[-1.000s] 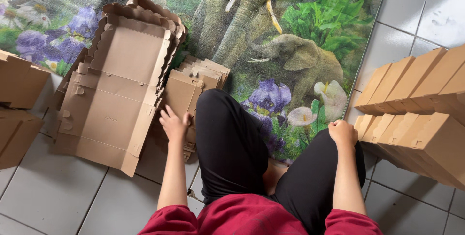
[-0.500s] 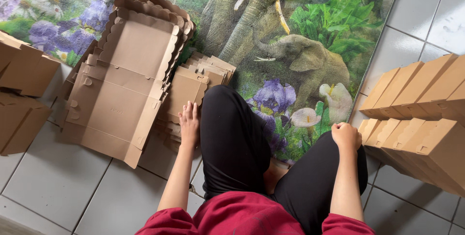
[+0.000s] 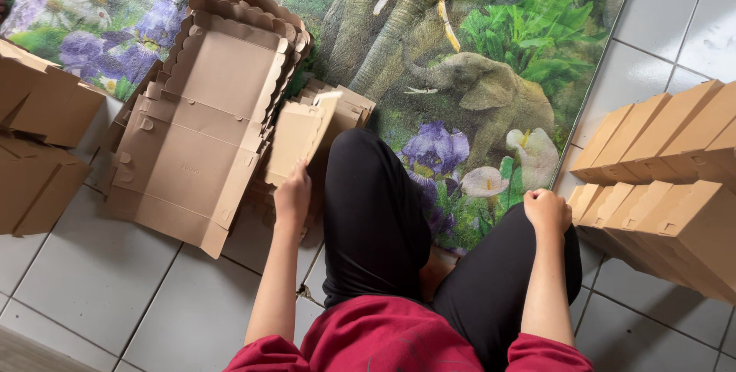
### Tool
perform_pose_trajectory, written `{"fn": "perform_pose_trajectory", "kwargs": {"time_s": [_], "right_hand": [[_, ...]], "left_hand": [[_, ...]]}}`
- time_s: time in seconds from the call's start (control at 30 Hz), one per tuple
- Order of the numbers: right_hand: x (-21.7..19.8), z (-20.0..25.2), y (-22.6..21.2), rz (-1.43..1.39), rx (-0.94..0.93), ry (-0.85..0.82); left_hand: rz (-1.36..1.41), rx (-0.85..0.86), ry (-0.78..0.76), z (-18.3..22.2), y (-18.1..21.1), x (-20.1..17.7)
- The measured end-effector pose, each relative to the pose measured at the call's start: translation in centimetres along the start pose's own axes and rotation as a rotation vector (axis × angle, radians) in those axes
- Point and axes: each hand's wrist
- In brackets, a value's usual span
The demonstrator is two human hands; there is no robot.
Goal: The person folds cardboard sheets into boxes by hand while sitting on the floor.
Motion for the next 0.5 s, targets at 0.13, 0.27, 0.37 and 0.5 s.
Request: {"fn": "perform_pose_trajectory", "kwargs": {"time_s": [0.13,0.27,0.37,0.5], "right_hand": [[-0.5,0.0,-1.2,-0.003,-0.024,0.021],[-0.8,-0.3,-2.7,-0.01,-0.055,0.04],[0.5,-1.8,-3.1,0.003,-0.07,0.048],[0.7,-2.1,-2.2,0.003,-0.071,0.051]], "left_hand": [[0.043,-0.192,0.049,-2.6,-0.2,-2.4],[0.331,-0.279,0.016,-4.1,3.4,-9.7],[0.337,-0.223,0.006,-3.8,3.4,-10.3],[0.342,-0.067,-0.016,-2.9,1.8,-8.4]]}}
Point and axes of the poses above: each hand's wrist, its own z-axis away from the middle knuckle, its own x-axis out of the palm, y = z × x, and after that the axes turned 10 degrees about z, right-handed
